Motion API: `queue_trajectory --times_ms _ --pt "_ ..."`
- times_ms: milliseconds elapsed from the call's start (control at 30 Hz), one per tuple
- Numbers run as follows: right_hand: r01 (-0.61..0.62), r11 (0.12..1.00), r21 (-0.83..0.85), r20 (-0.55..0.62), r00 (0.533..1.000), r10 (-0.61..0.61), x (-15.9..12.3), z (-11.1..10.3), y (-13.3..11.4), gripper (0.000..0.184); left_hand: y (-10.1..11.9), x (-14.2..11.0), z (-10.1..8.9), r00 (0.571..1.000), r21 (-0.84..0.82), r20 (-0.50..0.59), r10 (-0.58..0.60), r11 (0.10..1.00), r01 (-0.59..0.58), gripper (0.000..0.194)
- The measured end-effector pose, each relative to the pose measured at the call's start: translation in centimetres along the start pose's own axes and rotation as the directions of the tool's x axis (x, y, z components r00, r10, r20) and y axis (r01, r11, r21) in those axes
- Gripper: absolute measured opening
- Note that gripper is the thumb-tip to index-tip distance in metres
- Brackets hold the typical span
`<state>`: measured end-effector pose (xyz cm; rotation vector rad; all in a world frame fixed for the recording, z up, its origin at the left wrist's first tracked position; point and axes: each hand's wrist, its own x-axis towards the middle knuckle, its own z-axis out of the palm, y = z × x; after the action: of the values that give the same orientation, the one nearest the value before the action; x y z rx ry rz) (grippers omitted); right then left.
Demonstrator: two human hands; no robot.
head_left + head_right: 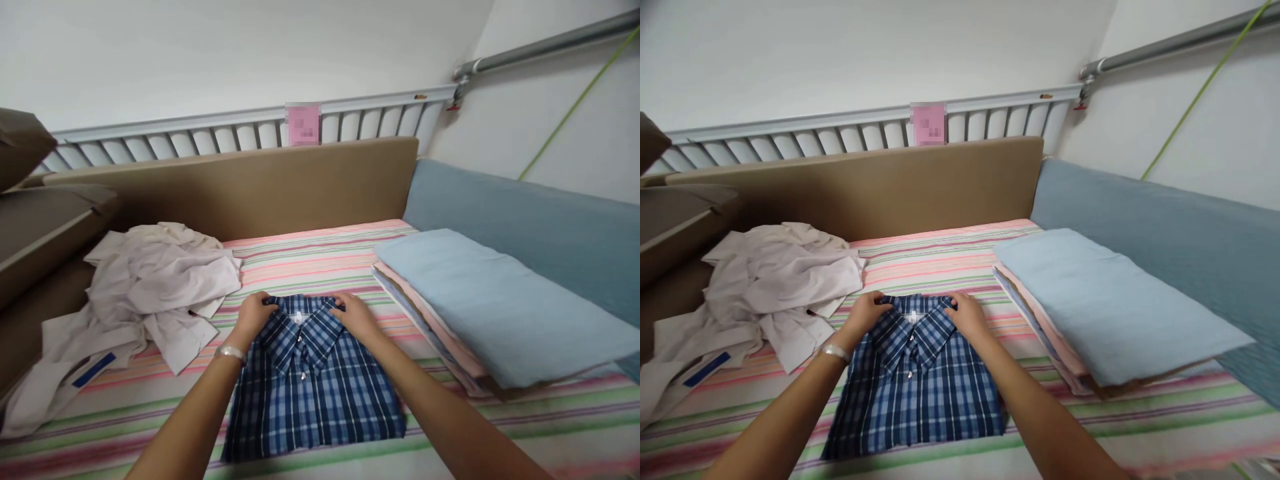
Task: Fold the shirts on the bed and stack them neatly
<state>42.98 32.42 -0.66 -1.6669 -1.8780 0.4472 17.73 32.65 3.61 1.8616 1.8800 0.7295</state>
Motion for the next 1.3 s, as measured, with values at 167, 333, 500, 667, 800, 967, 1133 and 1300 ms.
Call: queue_trajectory --times_ms 167,333,500,667,800,967,1133,1300 --pt "0.244 0.966 0.082 -0.063 0.969 -0.239 -4.4 -3.1 -1.2 0.030 -1.5 -8.8 -1.4 0.839 0.102 -0.085 0.538 0.842 -0.530 0.012" --pt "0.548 0.836 -0.023 -0.055 0.834 -0.549 -12.4 -4.7 -0.6 0.045 -5.7 -17.0 0.2 0.791 0.322 -0.003 0.612 0.749 -0.579 0.022" --pt "0.607 0.794 -0.027 0.205 0.781 -0.590 -14.5 -5.0 -0.8 0.036 -3.6 -17.9 2.8 0.767 0.541 0.025 0.641 0.637 -0.550 0.056" --pt "0.506 0.862 0.046 0.235 0.833 -0.501 -11.8 -7.1 -2.5 0.028 1.1 -15.5 4.2 0.852 0.501 0.133 0.506 0.708 -0.498 0.078" --pt "0.434 0.901 0.015 0.141 0.891 -0.432 -7.5 -5.6 -4.3 0.027 1.4 -14.7 5.1 0.885 0.416 0.248 0.393 0.782 -0.464 0.061" --pt "0.424 0.893 -0.153 0.213 0.896 -0.389 -2.7 0.4 -5.6 0.040 -0.2 -15.8 6.6 0.903 0.425 0.235 0.361 0.797 -0.429 0.061" --pt "0.361 0.870 -0.337 0.226 0.928 -0.297 -1.0 2.5 -6.3 0.024 -0.8 -16.4 7.4 0.908 0.416 0.185 0.376 0.807 -0.419 0.072" --pt "0.463 0.812 -0.355 0.242 0.885 -0.398 -2.1 0.6 -7.3 0.019 -0.3 -15.9 7.5 0.910 0.416 0.148 0.387 0.811 -0.412 0.074"
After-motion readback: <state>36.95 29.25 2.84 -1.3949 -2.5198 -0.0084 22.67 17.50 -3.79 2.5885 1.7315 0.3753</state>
